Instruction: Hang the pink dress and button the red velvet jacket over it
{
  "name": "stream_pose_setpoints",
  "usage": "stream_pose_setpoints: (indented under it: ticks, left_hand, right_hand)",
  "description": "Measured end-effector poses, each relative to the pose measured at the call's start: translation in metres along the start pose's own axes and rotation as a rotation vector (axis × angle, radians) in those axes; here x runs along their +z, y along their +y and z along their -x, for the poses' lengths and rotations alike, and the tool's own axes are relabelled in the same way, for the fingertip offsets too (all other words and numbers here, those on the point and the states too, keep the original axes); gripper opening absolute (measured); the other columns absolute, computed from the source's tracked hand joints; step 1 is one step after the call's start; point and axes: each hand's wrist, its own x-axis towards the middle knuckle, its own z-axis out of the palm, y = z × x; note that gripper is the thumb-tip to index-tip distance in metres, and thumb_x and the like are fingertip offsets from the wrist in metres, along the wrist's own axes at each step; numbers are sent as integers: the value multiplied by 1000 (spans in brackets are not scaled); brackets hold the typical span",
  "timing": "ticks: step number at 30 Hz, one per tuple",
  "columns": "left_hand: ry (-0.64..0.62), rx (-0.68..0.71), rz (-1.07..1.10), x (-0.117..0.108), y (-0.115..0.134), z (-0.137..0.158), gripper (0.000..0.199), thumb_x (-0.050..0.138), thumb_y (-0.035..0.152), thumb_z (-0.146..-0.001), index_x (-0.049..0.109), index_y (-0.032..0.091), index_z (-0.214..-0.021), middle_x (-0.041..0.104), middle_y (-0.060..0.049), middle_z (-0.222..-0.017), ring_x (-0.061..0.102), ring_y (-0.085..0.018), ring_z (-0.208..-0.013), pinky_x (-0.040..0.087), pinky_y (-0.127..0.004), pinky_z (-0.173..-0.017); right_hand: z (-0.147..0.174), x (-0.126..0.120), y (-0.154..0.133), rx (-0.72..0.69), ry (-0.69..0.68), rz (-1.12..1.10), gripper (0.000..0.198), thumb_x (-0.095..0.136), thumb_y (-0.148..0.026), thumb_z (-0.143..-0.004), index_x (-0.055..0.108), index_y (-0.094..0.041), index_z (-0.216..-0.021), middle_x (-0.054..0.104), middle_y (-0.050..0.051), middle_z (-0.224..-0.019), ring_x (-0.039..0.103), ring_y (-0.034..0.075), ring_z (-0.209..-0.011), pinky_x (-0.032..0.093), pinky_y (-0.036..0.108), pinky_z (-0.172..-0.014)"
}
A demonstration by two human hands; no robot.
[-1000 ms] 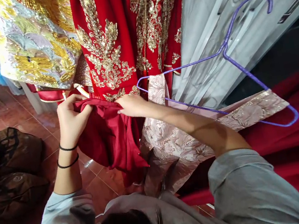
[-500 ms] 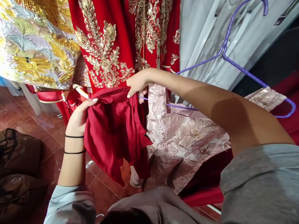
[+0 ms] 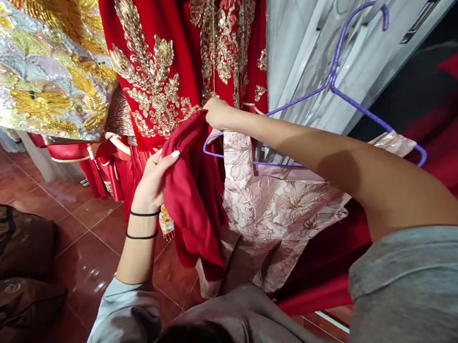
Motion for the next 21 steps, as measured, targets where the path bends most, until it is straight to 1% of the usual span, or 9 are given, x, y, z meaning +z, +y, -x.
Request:
stream_pose_setpoints:
  ticks: [3,5,6,10,13,15,17,19,21]
  left_hand:
    - [-13,192,-124,23,-4,-5,44,74,43,-70,65,17,-104,73,-7,-104,69,-24,-101,58,-40,-92]
    - [-15,311,-212,42,-7,-7,49,73,48,-74,63,17,-111,71,-9,-111,68,-24,-104,56,-41,-94]
    - [-12,370,-272,51,-9,-7,49,71,49,-77,63,17,-113,71,-9,-113,68,-24,-105,55,-41,-95]
    - [31,607,-582,86,-22,-4,43,64,47,-87,63,19,-120,70,-8,-117,66,-25,-108,53,-39,-99]
    - [41,767,-710,113,-38,5,42,53,37,-95,56,19,-133,68,-10,-123,66,-23,-110,51,-36,-101]
    - [-15,793,-783,129,-51,14,44,47,33,-98,52,18,-138,68,-13,-123,66,-23,-111,53,-35,-98]
    - [-114,731,-882,138,-61,23,45,49,40,-97,54,18,-136,66,-16,-126,68,-25,-107,57,-36,-90]
    - [-180,674,-923,138,-67,29,42,53,48,-94,63,21,-125,66,-15,-127,70,-26,-102,58,-36,-85]
    - [-113,718,-871,126,-67,28,34,52,47,-95,68,23,-113,71,-12,-119,70,-24,-100,57,-37,-89]
  right_hand:
    - [12,-9,11,176,54,-226,37,36,-3,-89,63,-2,-114,71,14,-91,70,19,-75,57,32,-69]
    - [20,-25,24,208,35,-348,38,36,-1,-88,63,-4,-115,71,12,-88,69,17,-70,56,31,-70]
    - [24,-36,32,194,6,-347,38,38,0,-86,65,-4,-112,70,12,-86,68,16,-70,56,31,-72]
    - [34,-79,74,4,-129,4,29,52,-2,-80,73,-8,-99,70,9,-83,67,18,-78,53,32,-79]
    - [39,-92,99,-80,-112,245,25,61,-10,-79,75,-13,-100,70,7,-87,66,20,-86,50,35,-82]
    - [41,-89,107,-99,-53,326,24,63,-15,-79,76,-15,-100,70,7,-89,65,20,-88,49,36,-83]
    - [42,-83,108,-101,-17,358,22,64,-18,-79,76,-16,-98,70,6,-89,63,19,-88,48,37,-84]
    - [44,-78,104,-97,-20,369,21,65,-20,-78,77,-17,-96,70,6,-86,63,19,-85,48,37,-82]
    - [46,-76,100,-88,-40,372,19,66,-23,-78,77,-17,-92,69,5,-83,62,18,-82,48,36,-79]
